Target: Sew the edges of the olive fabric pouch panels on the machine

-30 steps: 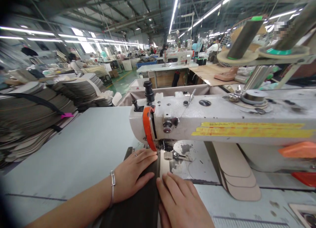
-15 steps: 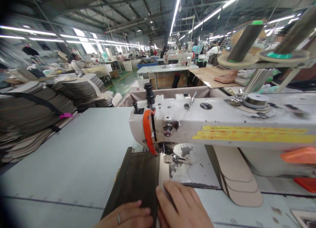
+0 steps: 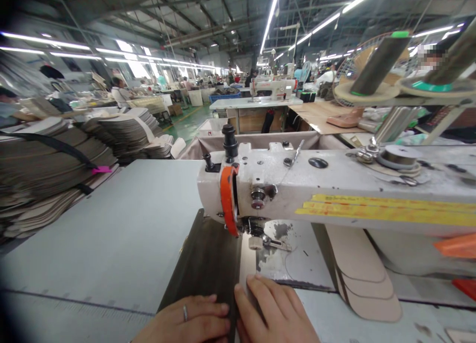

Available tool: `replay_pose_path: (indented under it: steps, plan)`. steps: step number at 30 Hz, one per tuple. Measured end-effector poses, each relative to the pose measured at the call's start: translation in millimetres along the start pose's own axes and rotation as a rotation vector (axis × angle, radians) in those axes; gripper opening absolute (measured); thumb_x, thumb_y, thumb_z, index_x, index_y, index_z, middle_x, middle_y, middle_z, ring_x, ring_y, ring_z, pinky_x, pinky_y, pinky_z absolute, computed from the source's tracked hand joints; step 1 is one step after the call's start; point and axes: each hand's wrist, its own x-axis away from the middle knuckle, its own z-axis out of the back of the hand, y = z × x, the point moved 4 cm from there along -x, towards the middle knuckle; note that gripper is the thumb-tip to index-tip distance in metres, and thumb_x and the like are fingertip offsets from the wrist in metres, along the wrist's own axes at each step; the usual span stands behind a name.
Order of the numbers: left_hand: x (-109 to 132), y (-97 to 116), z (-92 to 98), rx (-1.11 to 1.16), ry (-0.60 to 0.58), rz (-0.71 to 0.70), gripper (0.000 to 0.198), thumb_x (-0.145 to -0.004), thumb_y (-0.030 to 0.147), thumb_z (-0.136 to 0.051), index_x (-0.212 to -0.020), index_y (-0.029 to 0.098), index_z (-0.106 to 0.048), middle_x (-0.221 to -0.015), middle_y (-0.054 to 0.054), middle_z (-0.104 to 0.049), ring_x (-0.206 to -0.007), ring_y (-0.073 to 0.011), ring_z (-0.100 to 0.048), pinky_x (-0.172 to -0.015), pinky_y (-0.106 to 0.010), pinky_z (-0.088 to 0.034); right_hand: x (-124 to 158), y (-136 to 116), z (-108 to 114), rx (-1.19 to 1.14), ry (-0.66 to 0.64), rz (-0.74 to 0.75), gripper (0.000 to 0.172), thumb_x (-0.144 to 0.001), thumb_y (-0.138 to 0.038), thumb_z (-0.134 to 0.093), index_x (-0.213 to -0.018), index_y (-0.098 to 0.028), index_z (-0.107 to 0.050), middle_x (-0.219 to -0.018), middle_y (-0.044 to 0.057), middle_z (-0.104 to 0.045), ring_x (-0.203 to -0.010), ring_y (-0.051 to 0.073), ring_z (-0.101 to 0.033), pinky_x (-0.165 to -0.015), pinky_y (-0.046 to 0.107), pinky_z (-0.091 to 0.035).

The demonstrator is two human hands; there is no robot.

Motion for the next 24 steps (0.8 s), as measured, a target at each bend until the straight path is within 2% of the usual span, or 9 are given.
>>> replay_pose_path:
  steps: [4, 8, 16, 20, 24]
  plan:
    - [-6.2, -1.7, -7.9, -0.052, 0.139, -0.02, 0.018, -0.097, 0.021, -0.05, -0.092, 0.023, -0.067, -0.096, 0.002, -0.072, -0.097, -0.0108, -0.066, -0.1, -0.024, -0.05, 3.3, 1.0, -2.9, 0.024, -0.049, 0.034, 0.033, -0.099, -0.03, -0.039, -0.124, -0.026, -0.06, -0.115, 0.003, -0.065, -0.1, 0.017, -0.062, -0.08, 0.029, -0.05]
    - [-13.4, -4.2, -5.9, -0.105, 0.18, 0.027, 0.016, -0.094, 0.015, -0.051, -0.088, 0.019, -0.065, -0.094, 0.003, -0.072, -0.095, -0.0117, -0.066, -0.099, -0.026, -0.051, 4.8, 2.2, -3.7, 0.023, -0.068, 0.06, 0.032, -0.096, -0.03, -0.046, -0.125, -0.025, -0.059, -0.114, 0.005, -0.065, -0.099, 0.018, -0.062, -0.079, 0.028, -0.05]
    - [-21.1, -17.8, -3.9, -0.124, 0.039, 0.019, 0.022, -0.098, 0.018, -0.041, -0.103, 0.016, -0.062, -0.104, -0.005, -0.068, -0.107, -0.0153, -0.06, -0.099, -0.03, -0.05, 4.5, 3.9, -4.0, 0.001, -0.048, 0.056, 0.032, -0.094, -0.026, -0.048, -0.124, -0.027, -0.059, -0.11, 0.005, -0.066, -0.097, 0.018, -0.062, -0.078, 0.028, -0.051]
    - [-26.1, -25.7, -4.5, -0.121, 0.013, 0.015, 0.024, -0.099, 0.017, -0.038, -0.102, 0.014, -0.061, -0.108, -0.006, -0.066, -0.111, -0.0158, -0.058, -0.105, -0.03, -0.045, 5.8, 4.3, -5.5, 0.015, -0.07, 0.049, 0.032, -0.095, -0.027, -0.045, -0.125, -0.027, -0.058, -0.111, 0.005, -0.065, -0.096, 0.018, -0.062, -0.077, 0.029, -0.051]
    - [-36.0, -30.4, 1.1, -0.127, 0.035, 0.023, 0.026, -0.099, 0.014, -0.035, -0.099, 0.014, -0.061, -0.105, -0.005, -0.067, -0.11, -0.0157, -0.058, -0.101, -0.029, -0.047, 5.5, 2.2, -7.6, 0.034, -0.087, 0.023, 0.034, -0.098, -0.026, -0.038, -0.125, -0.025, -0.059, -0.116, 0.005, -0.063, -0.099, 0.019, -0.06, -0.078, 0.031, -0.05]
